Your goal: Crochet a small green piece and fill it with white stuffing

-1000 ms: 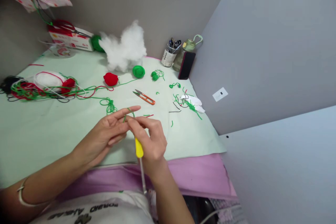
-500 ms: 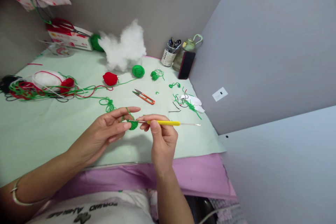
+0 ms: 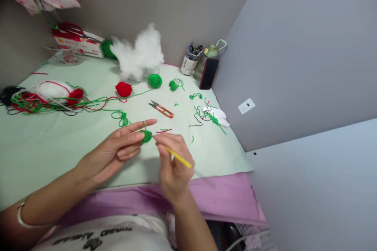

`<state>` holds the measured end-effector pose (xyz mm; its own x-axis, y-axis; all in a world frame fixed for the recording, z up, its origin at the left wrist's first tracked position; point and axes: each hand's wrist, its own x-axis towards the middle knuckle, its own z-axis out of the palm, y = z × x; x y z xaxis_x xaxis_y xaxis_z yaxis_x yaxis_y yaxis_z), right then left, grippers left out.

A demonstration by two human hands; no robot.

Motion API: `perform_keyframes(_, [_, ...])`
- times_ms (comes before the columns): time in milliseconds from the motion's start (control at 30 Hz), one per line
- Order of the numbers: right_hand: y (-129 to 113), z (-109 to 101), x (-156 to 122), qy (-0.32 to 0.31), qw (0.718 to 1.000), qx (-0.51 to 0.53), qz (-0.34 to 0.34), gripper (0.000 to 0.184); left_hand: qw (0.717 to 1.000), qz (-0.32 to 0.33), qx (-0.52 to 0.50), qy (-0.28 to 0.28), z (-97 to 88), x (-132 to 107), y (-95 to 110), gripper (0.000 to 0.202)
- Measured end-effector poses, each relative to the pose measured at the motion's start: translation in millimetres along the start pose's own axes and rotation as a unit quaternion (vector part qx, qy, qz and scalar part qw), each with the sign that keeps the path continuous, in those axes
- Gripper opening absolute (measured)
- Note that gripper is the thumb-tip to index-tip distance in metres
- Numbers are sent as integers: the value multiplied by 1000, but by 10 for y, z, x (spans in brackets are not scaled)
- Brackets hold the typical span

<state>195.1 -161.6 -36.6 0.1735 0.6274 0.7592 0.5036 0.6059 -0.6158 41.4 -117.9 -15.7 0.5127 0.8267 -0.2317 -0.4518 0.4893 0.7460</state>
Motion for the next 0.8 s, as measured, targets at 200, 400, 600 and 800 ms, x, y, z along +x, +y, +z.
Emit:
perform_keyframes(200, [5, 7, 75, -15, 988, 119, 93, 20, 999, 39, 36, -5, 37, -5, 13, 45])
perform_keyframes(400, [24, -3, -22, -43, 997, -45, -43, 38, 999, 25, 23, 9, 41, 14, -39, 41])
perform_keyframes(600, [22, -30, 48, 41, 984, 130, 113, 22, 999, 1, -44, 0, -17, 12, 22, 31])
perform_keyframes(800, [17, -14, 63, -17, 977, 146, 155, 16, 995, 53, 83, 4, 5, -23, -25, 36])
